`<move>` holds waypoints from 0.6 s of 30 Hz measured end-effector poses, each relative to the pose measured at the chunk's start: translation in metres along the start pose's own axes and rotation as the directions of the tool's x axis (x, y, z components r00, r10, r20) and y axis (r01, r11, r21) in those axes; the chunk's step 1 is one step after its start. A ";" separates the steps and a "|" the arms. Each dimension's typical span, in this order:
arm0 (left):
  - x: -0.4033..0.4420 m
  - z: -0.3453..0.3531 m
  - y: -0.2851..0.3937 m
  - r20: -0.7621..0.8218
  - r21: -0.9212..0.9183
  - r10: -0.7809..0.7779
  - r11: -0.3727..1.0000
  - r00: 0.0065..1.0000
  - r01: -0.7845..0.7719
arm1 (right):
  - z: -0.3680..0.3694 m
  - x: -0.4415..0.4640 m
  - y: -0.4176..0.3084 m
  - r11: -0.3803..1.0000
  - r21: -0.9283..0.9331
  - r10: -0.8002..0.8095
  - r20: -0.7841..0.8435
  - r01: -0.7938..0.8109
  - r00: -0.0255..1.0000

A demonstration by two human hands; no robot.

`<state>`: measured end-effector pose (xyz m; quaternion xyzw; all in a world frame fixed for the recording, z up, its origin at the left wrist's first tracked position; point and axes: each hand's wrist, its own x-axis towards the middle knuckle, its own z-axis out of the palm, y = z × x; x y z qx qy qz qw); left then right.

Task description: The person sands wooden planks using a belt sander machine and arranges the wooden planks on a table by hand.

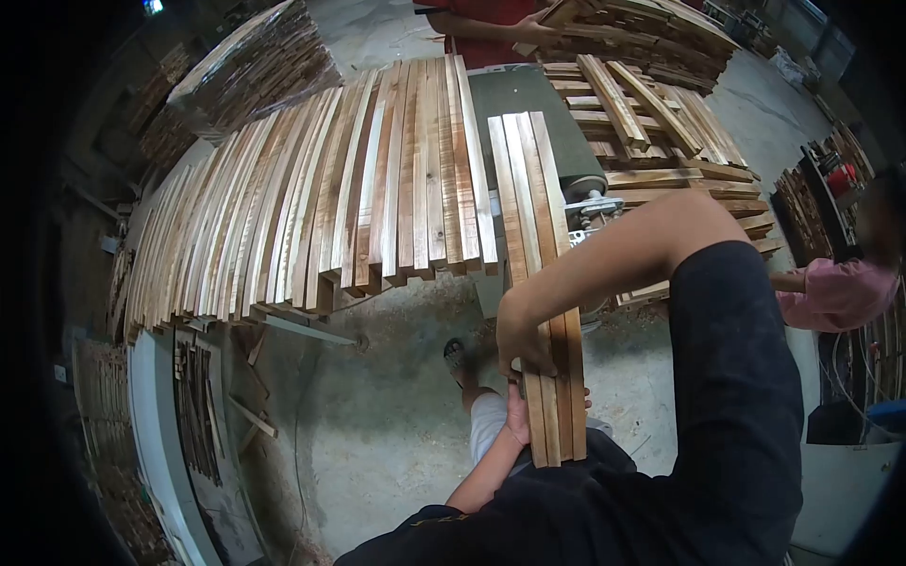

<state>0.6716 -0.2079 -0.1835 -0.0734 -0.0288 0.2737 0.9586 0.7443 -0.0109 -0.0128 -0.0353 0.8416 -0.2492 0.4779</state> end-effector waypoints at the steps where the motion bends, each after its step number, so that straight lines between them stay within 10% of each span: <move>1: -0.001 -0.005 -0.001 0.021 0.014 0.001 1.000 1.000 -0.001 | -0.002 -0.001 0.005 0.998 0.030 -0.050 -0.010 0.050 0.999; 7: 0.013 0.021 0.016 -0.260 0.024 -0.016 0.999 0.965 0.023 | -0.011 -0.085 -0.042 0.988 -0.140 0.004 -0.398 -0.065 0.917; 10: 0.031 0.045 0.002 -0.489 0.102 -0.019 0.992 0.872 0.078 | 0.010 -0.137 -0.075 0.895 -0.046 0.221 -0.819 -0.445 0.529; 13: 0.042 0.024 -0.004 -0.450 0.518 0.189 0.851 0.873 0.082 | 0.041 -0.172 -0.080 0.793 0.401 0.468 -0.883 -0.458 0.038; 14: 0.044 0.027 0.000 -0.418 0.520 0.183 0.851 0.890 0.069 | 0.055 -0.179 -0.076 0.735 0.529 0.516 -0.842 -0.424 -0.157; 15: 0.047 0.031 0.004 -0.385 0.522 0.176 0.851 0.906 0.056 | 0.065 -0.180 -0.071 0.653 0.755 0.725 -0.647 -0.063 -0.237; 16: 0.052 0.034 0.008 -0.390 0.522 0.171 0.851 0.905 0.064 | 0.075 -0.178 -0.064 0.449 0.838 0.892 -0.402 0.312 -0.204; 18: 0.060 0.039 0.013 -0.208 0.502 0.162 0.864 0.965 -0.036 | 0.099 -0.166 -0.039 0.377 0.781 0.925 -0.295 0.497 -0.238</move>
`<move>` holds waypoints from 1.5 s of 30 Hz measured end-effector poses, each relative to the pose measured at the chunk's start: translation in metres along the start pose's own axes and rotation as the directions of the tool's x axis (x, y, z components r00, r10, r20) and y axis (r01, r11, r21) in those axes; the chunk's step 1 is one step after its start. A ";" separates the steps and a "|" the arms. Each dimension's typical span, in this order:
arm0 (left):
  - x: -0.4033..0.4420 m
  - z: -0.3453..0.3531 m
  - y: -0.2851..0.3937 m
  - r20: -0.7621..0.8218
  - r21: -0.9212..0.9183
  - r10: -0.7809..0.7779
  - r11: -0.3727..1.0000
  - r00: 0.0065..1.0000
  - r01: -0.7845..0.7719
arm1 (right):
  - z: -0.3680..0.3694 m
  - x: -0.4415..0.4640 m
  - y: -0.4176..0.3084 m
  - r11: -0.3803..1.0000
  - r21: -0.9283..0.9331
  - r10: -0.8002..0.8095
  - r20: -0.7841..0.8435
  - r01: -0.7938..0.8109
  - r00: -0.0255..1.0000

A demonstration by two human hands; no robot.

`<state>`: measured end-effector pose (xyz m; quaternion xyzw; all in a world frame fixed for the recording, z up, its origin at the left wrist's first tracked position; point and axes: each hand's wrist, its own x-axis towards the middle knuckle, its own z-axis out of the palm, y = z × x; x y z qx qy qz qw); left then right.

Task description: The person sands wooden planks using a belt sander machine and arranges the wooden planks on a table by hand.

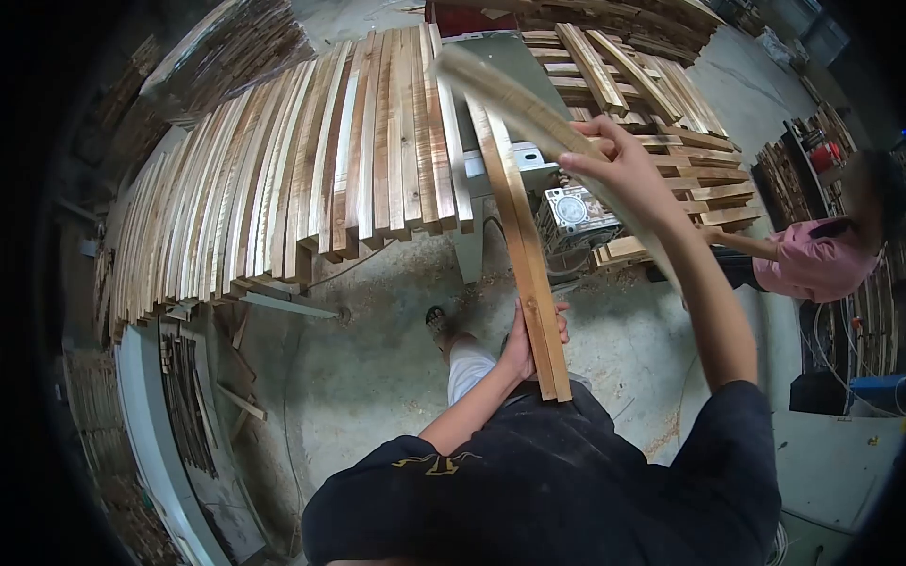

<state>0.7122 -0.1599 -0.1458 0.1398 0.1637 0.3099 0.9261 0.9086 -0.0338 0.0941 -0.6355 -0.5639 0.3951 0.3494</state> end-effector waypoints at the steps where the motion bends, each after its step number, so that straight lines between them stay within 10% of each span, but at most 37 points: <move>1: 0.004 -0.005 0.002 0.054 -0.010 0.011 1.000 0.999 -0.010 | 0.000 0.012 0.015 0.981 0.184 0.078 -0.069 -0.064 0.995; 4: 0.003 0.031 0.021 -0.059 -0.244 -0.081 0.968 0.995 0.065 | 0.023 0.057 0.040 0.939 0.292 0.224 -0.122 -0.180 0.967; 8: -0.008 0.030 0.032 -0.095 -0.100 -0.104 0.990 0.990 0.094 | 0.053 0.112 0.051 0.921 0.262 0.298 0.000 -0.288 0.954; 10: -0.008 0.022 0.039 0.153 -0.351 -0.022 0.933 0.988 0.075 | 0.053 0.127 0.059 0.933 0.214 0.285 0.045 -0.288 0.957; 18: -0.011 0.014 0.045 0.161 -0.375 -0.109 0.913 0.981 0.163 | 0.109 -0.016 0.041 0.805 -0.579 0.063 -0.133 -0.129 0.989; 19: -0.015 0.048 0.058 -0.164 -0.123 -0.163 0.982 0.973 0.144 | 0.110 -0.015 0.042 0.796 -0.597 0.038 -0.117 -0.101 0.992; 20: -0.011 0.040 0.058 -0.157 -0.129 -0.137 0.985 0.978 0.117 | 0.112 -0.012 0.044 0.828 -0.552 0.016 -0.157 -0.101 0.988; 22: -0.003 0.023 0.069 0.363 -0.436 -0.113 0.857 0.925 0.275 | 0.108 0.013 0.050 0.873 -0.487 -0.079 -0.206 -0.032 0.975; 30: -0.002 0.012 0.123 0.197 -0.143 0.091 0.988 0.976 -0.064 | 0.071 0.263 -0.005 0.823 -0.567 -0.008 0.039 0.029 0.999; 32: -0.028 -0.012 0.123 -0.073 0.156 0.035 0.987 0.997 -0.024 | 0.091 0.269 0.003 0.779 -0.627 0.072 0.084 -0.004 0.994; 34: -0.052 -0.058 0.120 -0.434 0.556 -0.012 0.783 0.901 0.279 | 0.109 0.260 0.005 0.672 -0.739 0.122 0.048 -0.047 0.991; 35: -0.069 -0.077 0.122 -0.594 0.748 -0.010 0.363 0.804 0.556 | 0.108 0.247 0.012 0.670 -0.741 0.065 0.100 0.031 0.993; 36: -0.088 -0.089 0.123 -0.707 0.688 0.082 -0.151 0.703 0.710 | 0.100 0.225 0.015 0.729 -0.681 0.052 0.154 0.067 0.987; 38: -0.123 -0.134 0.101 -0.819 0.454 0.139 -0.437 0.557 0.776 | 0.096 0.165 0.038 0.794 -0.588 -0.112 0.107 0.153 0.988; 42: -0.185 -0.267 0.036 -0.808 0.529 -0.095 0.317 0.582 0.787 | 0.067 0.050 0.060 0.854 -0.473 -0.218 0.053 0.217 0.974; 43: -0.184 -0.258 0.039 -0.806 0.540 -0.088 0.297 0.585 0.788 | 0.072 0.037 0.084 0.854 -0.498 -0.258 -0.149 0.153 0.955; 45: -0.183 -0.233 0.032 -0.945 0.201 -0.150 0.434 0.291 0.878 | 0.082 0.020 0.141 0.809 -0.586 -0.310 -0.375 0.035 0.874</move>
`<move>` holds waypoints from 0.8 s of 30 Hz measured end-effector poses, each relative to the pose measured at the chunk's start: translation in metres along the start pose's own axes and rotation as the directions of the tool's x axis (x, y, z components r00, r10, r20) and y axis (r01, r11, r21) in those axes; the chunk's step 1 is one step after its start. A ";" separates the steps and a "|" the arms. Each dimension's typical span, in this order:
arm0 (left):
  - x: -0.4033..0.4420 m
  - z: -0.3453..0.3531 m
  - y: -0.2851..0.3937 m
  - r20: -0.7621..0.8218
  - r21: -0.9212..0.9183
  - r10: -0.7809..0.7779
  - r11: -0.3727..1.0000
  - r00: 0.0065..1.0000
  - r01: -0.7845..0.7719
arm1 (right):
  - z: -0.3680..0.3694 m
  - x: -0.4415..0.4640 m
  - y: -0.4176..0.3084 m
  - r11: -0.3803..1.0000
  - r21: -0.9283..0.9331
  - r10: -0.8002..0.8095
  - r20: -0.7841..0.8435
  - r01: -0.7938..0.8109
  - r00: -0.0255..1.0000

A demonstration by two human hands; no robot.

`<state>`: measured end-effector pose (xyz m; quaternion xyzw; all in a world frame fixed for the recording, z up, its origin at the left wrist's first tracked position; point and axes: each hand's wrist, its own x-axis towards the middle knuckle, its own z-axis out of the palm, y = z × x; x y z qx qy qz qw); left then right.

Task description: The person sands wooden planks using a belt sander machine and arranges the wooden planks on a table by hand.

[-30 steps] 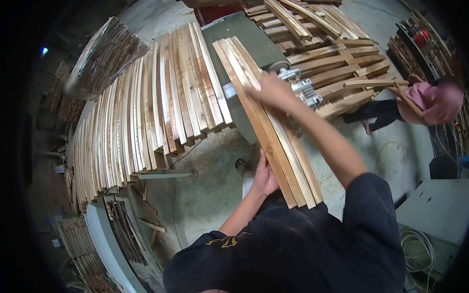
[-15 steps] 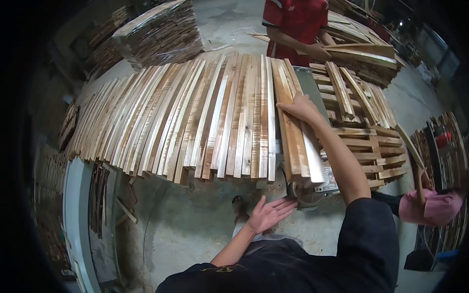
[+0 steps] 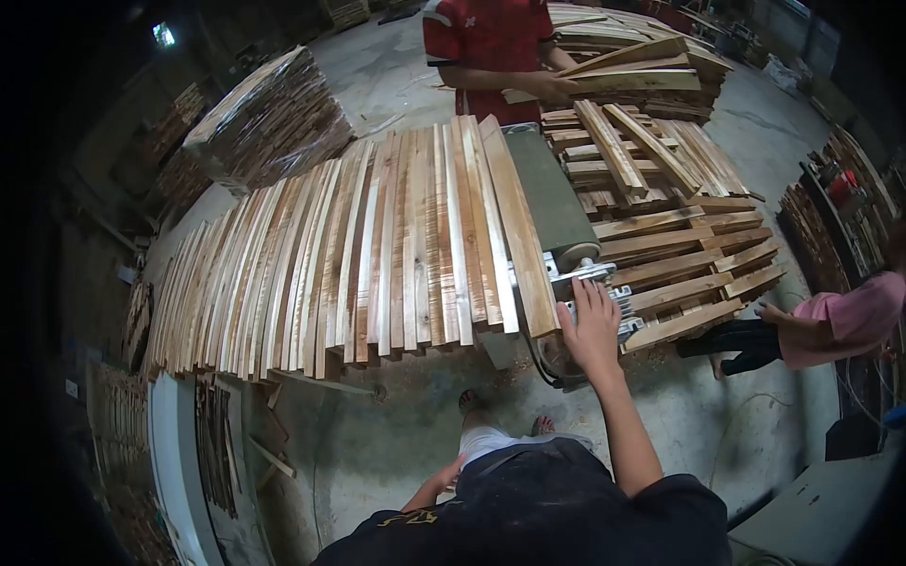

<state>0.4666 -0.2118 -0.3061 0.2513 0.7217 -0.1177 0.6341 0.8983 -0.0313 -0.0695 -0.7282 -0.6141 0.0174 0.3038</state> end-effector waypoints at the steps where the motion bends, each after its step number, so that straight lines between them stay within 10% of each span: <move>1: 0.004 0.005 0.008 0.004 0.020 0.012 1.000 1.000 -0.012 | 0.001 -0.009 0.012 0.995 -0.097 -0.008 -0.042 0.003 0.999; 12: 0.039 0.027 0.076 0.005 0.477 0.402 0.804 0.916 -0.355 | -0.002 -0.015 0.023 0.995 -0.050 -0.081 0.013 0.081 0.997; 23: 0.010 0.036 0.034 -0.052 0.139 0.541 0.836 0.839 -0.531 | 0.069 0.164 -0.018 0.990 -0.005 0.139 0.001 -0.139 0.990; 24: 0.000 0.031 0.038 -0.056 0.112 0.438 0.896 0.897 -0.430 | 0.068 0.181 -0.022 0.986 0.033 0.154 0.180 -0.162 0.972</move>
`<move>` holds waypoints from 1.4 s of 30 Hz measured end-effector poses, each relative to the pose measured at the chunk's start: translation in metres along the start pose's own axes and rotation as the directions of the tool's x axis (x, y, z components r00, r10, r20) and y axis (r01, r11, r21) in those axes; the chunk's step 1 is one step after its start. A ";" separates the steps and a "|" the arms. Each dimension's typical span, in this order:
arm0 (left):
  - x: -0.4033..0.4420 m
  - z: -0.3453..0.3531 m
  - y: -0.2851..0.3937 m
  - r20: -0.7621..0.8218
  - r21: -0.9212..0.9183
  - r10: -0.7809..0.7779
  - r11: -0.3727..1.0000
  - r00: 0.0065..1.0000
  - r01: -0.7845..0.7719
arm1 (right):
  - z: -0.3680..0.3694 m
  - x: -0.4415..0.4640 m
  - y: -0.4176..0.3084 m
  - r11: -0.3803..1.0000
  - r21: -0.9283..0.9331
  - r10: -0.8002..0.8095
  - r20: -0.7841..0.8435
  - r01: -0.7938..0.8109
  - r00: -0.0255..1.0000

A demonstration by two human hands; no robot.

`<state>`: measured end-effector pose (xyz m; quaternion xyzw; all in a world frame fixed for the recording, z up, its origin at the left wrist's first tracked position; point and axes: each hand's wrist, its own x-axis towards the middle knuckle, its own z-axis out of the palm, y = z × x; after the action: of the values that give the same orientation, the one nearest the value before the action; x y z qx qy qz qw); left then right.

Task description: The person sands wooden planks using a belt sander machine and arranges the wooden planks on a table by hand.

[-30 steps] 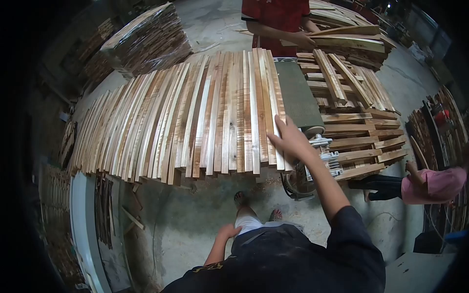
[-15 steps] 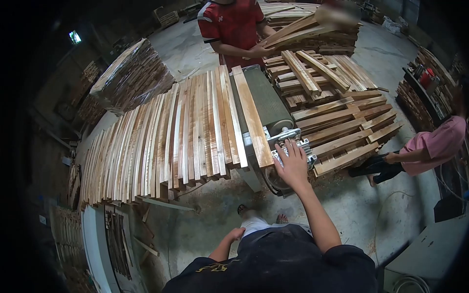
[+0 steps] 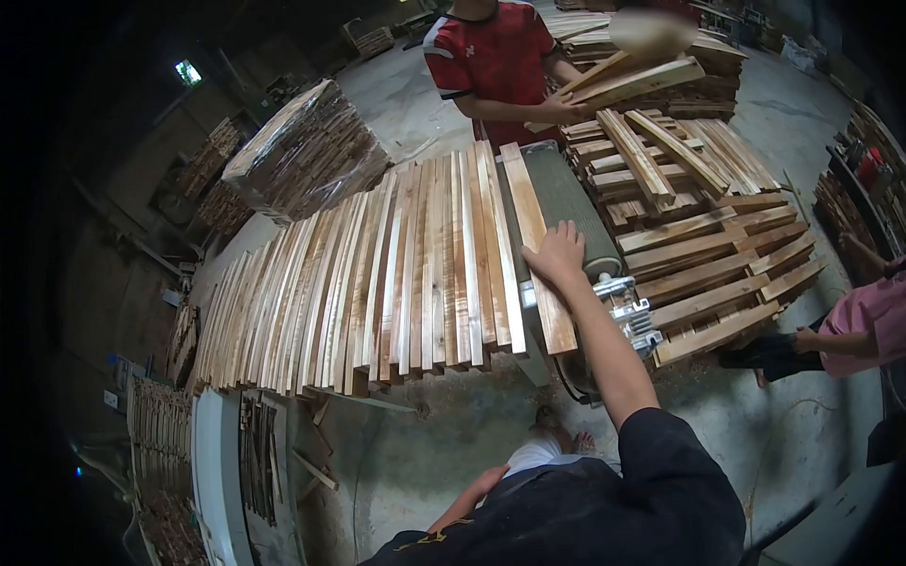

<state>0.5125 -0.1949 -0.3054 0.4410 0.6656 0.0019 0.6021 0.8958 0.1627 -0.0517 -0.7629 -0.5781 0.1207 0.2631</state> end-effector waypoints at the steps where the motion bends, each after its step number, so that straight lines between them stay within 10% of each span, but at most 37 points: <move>1: -0.006 -0.004 -0.002 0.019 -0.029 -0.120 0.992 0.993 0.120 | -0.003 0.012 -0.007 0.999 0.029 0.014 0.186 -0.019 0.983; 3: -0.007 -0.015 -0.012 0.004 -0.020 -0.182 0.983 0.983 0.182 | 0.003 0.020 -0.017 1.000 -0.015 0.021 0.090 -0.020 0.996; 7: 0.010 -0.018 -0.035 -0.098 -0.148 -0.378 0.920 0.921 0.362 | 0.019 0.030 -0.004 0.742 0.660 0.016 0.157 -0.116 0.988; 11: 0.048 -0.004 -0.044 -0.203 -0.463 -0.225 0.880 0.953 0.109 | -0.002 0.019 -0.019 0.738 0.648 0.040 0.241 -0.191 0.970; 18: 0.100 -0.001 -0.009 -0.219 -0.274 -0.037 0.961 0.975 -0.025 | 0.017 -0.025 0.028 0.502 0.865 -0.201 0.128 -0.010 0.971; 20: 0.071 -0.020 0.024 -0.256 0.011 0.148 0.989 0.955 -0.150 | 0.008 -0.027 0.027 0.517 0.851 -0.141 0.186 -0.088 0.972; 22: -0.003 -0.072 0.118 -0.104 -0.486 0.041 0.869 0.994 -0.087 | 0.008 -0.036 0.028 0.620 0.785 -0.175 0.142 -0.003 0.974; 24: -0.093 -0.117 0.217 -0.043 -0.258 0.157 0.952 0.987 -0.163 | 0.018 -0.033 0.025 0.720 0.677 -0.240 0.036 0.153 0.970; 28: -0.232 -0.159 0.344 -0.318 -0.143 0.787 0.512 0.529 -0.847 | 0.013 -0.033 0.026 0.736 0.664 -0.249 0.083 0.133 0.965; 32: -0.278 -0.169 0.401 -0.588 0.066 0.807 0.118 0.057 -0.991 | 0.018 -0.036 0.025 0.742 0.661 -0.225 0.092 0.109 0.970; 42: -0.277 -0.127 0.432 -0.623 0.352 0.743 -0.012 -0.244 -0.936 | 0.022 -0.041 0.028 0.710 0.684 -0.279 0.051 0.170 0.959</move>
<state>0.6317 -0.0274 0.1816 0.6498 0.3112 0.6710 0.1751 0.8957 0.1244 -0.0900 -0.5286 -0.6018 0.3454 0.4889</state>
